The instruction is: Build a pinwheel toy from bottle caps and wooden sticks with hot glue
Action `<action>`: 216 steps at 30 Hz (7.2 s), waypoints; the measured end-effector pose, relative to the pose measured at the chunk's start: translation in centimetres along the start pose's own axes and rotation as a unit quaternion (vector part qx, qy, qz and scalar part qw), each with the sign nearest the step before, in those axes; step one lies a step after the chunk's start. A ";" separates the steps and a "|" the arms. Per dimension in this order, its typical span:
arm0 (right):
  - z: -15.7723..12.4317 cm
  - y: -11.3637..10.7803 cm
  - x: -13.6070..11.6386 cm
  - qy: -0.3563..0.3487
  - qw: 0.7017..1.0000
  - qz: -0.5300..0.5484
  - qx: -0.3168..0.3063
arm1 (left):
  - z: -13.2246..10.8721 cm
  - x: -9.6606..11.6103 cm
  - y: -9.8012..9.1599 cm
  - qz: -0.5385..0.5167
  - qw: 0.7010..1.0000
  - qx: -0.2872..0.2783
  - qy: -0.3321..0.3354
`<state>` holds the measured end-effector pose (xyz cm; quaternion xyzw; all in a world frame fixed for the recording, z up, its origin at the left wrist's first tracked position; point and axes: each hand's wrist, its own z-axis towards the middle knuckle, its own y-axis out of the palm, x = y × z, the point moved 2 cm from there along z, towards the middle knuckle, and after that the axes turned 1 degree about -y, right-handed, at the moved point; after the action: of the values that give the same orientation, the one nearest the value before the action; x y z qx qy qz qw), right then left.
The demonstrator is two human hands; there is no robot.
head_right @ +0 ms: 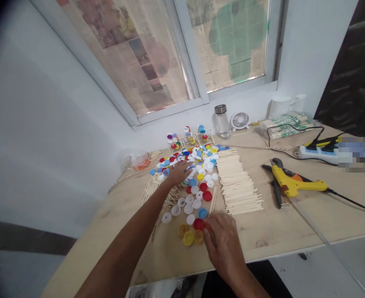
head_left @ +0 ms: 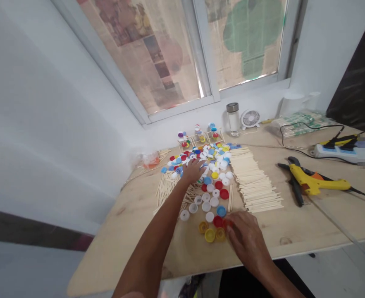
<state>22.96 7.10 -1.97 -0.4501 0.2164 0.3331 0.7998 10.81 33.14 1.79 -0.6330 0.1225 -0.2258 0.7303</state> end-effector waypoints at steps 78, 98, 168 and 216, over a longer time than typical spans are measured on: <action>0.4 -0.5 -0.4 -0.007 1.000 0.005 0.003 | 1.6 -1.6 -4.7 -0.502 0.854 -0.048 -0.129; 0.1 -0.7 0.2 -0.002 0.999 -0.006 0.041 | -11.5 7.1 -4.1 -0.362 0.925 -0.099 0.062; -0.2 -0.7 1.1 -0.010 0.996 -0.039 0.082 | -13.0 7.7 2.0 0.006 0.989 0.045 0.139; -0.3 -0.1 0.7 -0.007 0.996 -0.013 0.090 | -0.6 12.0 0.2 0.069 0.991 -0.117 -0.017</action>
<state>23.53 7.05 -2.47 -0.3763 0.2343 0.3050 0.8429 20.97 26.86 2.76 -0.7076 0.1794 -0.1484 0.6672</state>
